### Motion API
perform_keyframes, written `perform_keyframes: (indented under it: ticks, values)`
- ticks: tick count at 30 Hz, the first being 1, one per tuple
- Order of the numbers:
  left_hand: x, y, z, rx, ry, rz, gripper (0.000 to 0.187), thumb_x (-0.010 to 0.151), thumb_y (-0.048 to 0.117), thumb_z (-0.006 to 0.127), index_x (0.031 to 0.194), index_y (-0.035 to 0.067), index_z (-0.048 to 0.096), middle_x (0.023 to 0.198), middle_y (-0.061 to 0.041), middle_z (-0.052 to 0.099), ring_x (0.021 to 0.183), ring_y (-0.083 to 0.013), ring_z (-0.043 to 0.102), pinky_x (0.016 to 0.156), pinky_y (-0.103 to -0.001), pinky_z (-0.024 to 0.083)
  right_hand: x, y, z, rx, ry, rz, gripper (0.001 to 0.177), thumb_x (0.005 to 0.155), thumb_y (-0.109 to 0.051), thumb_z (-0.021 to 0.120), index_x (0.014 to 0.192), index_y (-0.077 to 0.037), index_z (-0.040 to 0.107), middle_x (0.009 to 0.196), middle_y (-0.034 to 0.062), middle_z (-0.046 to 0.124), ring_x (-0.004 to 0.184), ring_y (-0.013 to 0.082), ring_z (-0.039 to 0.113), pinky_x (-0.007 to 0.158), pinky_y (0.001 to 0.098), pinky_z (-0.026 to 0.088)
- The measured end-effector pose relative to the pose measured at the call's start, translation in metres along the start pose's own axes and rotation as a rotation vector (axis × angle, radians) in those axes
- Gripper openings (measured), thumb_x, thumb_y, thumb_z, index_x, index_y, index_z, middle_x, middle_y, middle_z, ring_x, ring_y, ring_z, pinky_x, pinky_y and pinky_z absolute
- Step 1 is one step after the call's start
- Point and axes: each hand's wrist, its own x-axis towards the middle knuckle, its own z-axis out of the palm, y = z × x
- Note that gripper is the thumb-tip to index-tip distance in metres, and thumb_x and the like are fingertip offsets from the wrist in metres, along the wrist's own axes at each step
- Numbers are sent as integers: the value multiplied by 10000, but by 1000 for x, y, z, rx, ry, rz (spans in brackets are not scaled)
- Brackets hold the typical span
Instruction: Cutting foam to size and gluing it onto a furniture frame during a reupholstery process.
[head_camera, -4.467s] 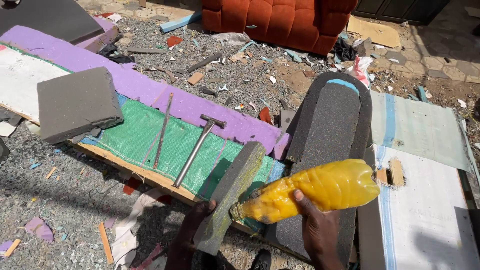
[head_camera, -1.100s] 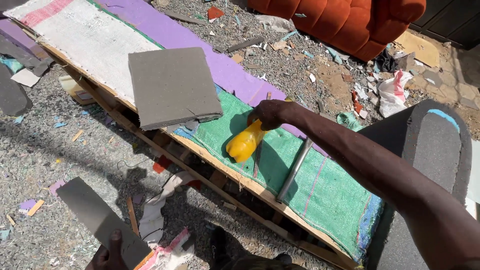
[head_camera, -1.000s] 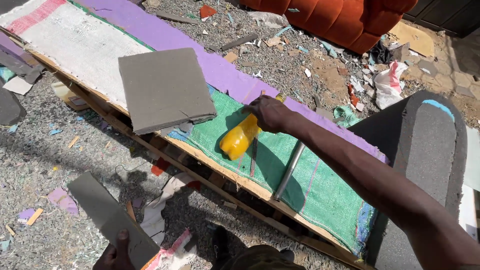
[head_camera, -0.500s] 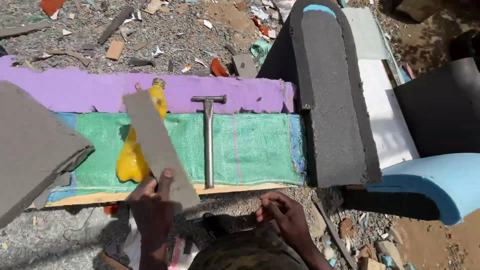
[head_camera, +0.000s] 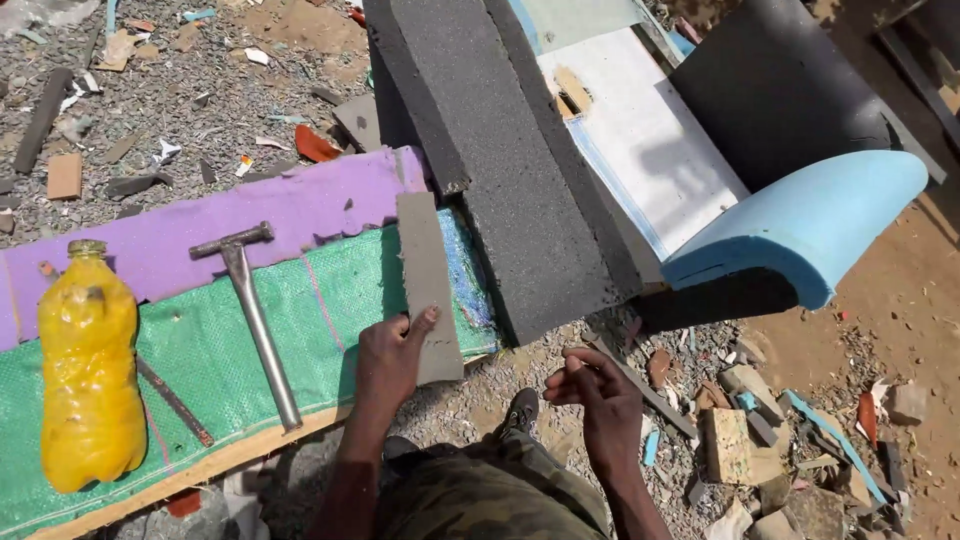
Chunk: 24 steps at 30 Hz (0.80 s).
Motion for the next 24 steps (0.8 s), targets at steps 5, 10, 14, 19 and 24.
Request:
perform_keyframes:
  ticks: [5,10,14,19,24]
  values:
    - [6,-10,40,30,37,117,661,1012,595,590,636,159,265,600,5,220,548,-135,233,562,-375,208,54,-10,-27,-87,-129,-122,209,992,-163,612,1110,-45,739,813,147,806,669,252,781,608,372,678]
    - [4,5,56,79,56,42,619,1007,603,575,667,124,378,642,-1,219,569,-142,268,639,-345,385,96,-38,-47,-78,-201,-177,197,1004,-117,599,1120,-16,722,809,164,784,674,250,758,618,365,659]
    - [1,18,65,79,53,-78,721,946,661,518,986,-48,639,991,-170,465,897,-286,514,927,-429,493,127,-48,-65,-93,-234,-234,194,1012,-118,600,1134,-21,715,824,155,783,681,235,756,618,350,653]
    - [3,18,77,75,66,-173,932,898,717,502,1353,-92,582,1328,-305,637,1153,-389,719,1053,-478,518,149,-48,-86,-139,-240,-214,195,1028,-118,587,1147,-27,711,844,151,784,695,234,752,629,348,650]
    - [8,17,90,97,93,-71,810,942,671,437,640,-28,712,1360,-305,617,1117,-404,737,1127,-453,458,150,-50,-87,-196,-214,-186,209,1028,-121,592,1176,-30,708,868,159,789,703,250,766,623,346,646]
